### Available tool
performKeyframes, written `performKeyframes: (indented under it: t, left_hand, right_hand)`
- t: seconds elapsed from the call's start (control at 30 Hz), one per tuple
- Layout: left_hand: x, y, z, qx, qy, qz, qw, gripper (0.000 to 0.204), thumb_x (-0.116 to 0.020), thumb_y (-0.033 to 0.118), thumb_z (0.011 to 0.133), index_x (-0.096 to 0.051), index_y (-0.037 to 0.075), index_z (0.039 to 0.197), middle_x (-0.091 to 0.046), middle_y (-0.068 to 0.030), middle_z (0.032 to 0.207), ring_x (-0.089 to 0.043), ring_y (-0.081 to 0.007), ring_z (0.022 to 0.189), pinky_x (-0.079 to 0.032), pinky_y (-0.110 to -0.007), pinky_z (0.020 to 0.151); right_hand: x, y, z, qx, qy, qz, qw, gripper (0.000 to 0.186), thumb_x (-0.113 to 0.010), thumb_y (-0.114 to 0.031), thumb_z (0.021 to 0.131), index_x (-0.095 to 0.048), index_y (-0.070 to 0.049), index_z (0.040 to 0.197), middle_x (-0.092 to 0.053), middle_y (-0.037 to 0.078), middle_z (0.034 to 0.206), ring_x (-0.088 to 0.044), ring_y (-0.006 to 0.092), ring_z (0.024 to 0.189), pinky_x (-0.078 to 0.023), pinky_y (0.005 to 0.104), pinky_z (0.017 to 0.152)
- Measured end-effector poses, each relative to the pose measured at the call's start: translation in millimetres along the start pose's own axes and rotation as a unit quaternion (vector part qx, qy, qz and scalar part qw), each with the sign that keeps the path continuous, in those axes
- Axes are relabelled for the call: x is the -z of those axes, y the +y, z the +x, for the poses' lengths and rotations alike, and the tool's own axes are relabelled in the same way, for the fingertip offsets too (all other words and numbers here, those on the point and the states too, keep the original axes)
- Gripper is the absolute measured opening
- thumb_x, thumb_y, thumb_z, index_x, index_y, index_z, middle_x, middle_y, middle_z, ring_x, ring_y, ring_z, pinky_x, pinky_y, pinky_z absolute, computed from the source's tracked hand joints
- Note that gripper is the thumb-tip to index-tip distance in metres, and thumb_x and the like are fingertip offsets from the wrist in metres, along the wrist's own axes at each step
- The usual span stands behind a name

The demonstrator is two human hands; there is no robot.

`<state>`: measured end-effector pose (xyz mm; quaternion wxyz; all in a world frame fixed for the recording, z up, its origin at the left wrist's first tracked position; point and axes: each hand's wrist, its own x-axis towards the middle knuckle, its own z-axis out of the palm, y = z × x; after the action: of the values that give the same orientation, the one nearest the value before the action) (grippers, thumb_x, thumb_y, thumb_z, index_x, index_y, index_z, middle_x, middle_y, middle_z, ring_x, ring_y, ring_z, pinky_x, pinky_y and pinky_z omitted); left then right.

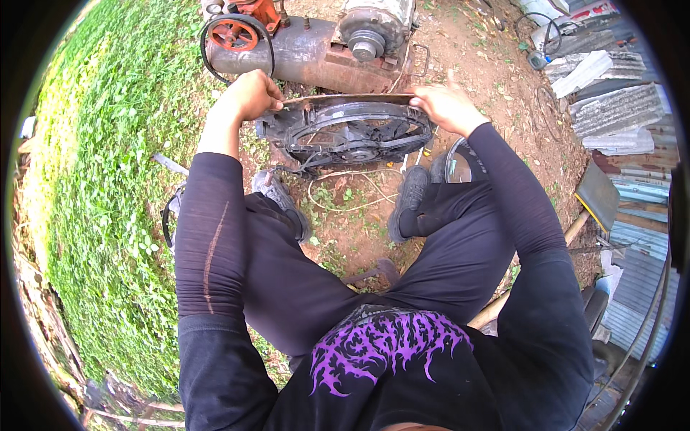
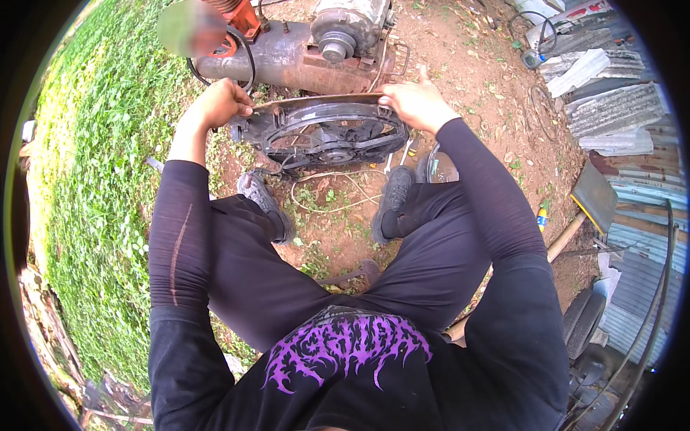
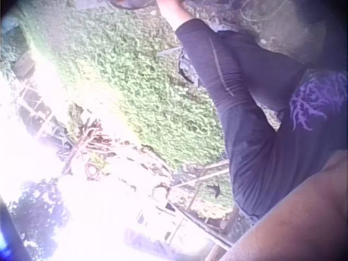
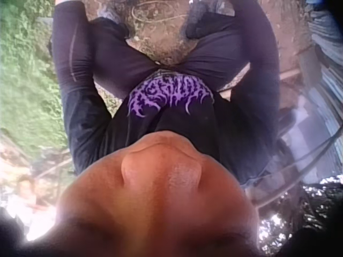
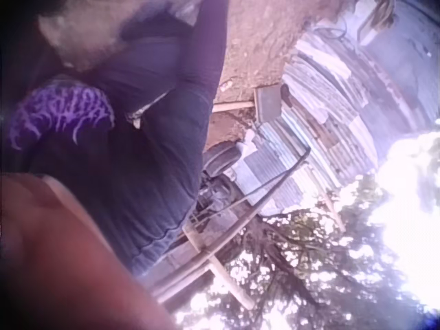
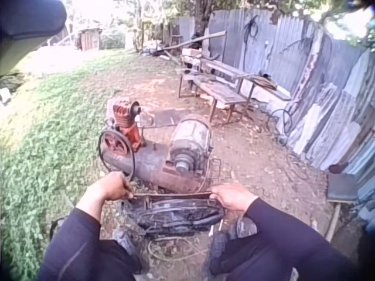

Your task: The person removes a metal mesh and a fan blade assembly from a motor housing, cleans the interior and parts with a brush and water from a bucket, and then reattaches the mesh.

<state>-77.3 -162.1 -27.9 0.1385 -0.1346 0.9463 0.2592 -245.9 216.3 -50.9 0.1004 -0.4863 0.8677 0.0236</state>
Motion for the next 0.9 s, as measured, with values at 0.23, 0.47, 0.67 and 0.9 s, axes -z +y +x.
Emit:
performKeyframes:
  t: [0.23, 0.47, 0.67, 0.9]
  left_hand:
    - [-0.6, 7.1, 4.8, -0.022, -0.001, 0.033, 0.999, 0.023, -0.085, 0.011, 0.08, -0.083, 0.007, 0.102, -0.079, -0.015, 0.092, -0.076, -0.0255, 0.087, -0.058, -0.04, 0.084]
    - [0.6, -13.2, 4.5, -0.021, -0.005, -0.01, 1.0, 0.024, -0.088, 0.016, 0.079, -0.083, 0.009, 0.103, -0.08, -0.0149, 0.094, -0.075, -0.0252, 0.086, -0.056, -0.039, 0.085]
    - [0.9, 3.3, 4.7, 0.012, -0.034, -0.016, 0.999, 0.023, -0.087, 0.017, 0.081, -0.084, 0.011, 0.104, -0.079, -0.0148, 0.094, -0.075, -0.0249, 0.087, -0.055, -0.039, 0.085]
    - [-5.0, 3.4, 6.5, -0.027, -0.053, -0.033, 0.998, 0.019, -0.084, 0.008, 0.083, -0.082, 0.002, 0.101, -0.077, -0.0093, 0.089, -0.068, -0.0188, 0.08, -0.054, -0.036, 0.078]
  right_hand:
    - [-25.8, 9.3, -2.4, -0.02, 0.054, 0.045, 0.997, 0.044, -0.04, -0.038, 0.112, -0.058, -0.014, 0.144, -0.07, 0.009, 0.132, -0.062, 0.0278, 0.13, -0.02, 0.0702, 0.123]
    - [-23.6, -57.2, 40.1, 0.044, 0.082, 0.0, 0.996, 0.047, -0.04, -0.042, 0.111, -0.054, -0.017, 0.147, -0.071, 0.005, 0.131, -0.063, 0.0252, 0.128, -0.02, 0.0699, 0.123]
    - [-26.6, 12.9, -6.8, 0.04, 0.107, -0.02, 0.993, 0.037, -0.05, -0.034, 0.108, -0.063, -0.018, 0.138, -0.072, 0.005, 0.126, -0.062, 0.0234, 0.128, -0.016, 0.0716, 0.123]
    - [-5.4, 16.2, -30.5, -0.028, 0.046, 0.032, 0.998, 0.037, -0.052, -0.039, 0.107, -0.068, -0.024, 0.137, -0.069, 0.006, 0.135, -0.055, 0.0199, 0.138, -0.013, 0.0771, 0.121]
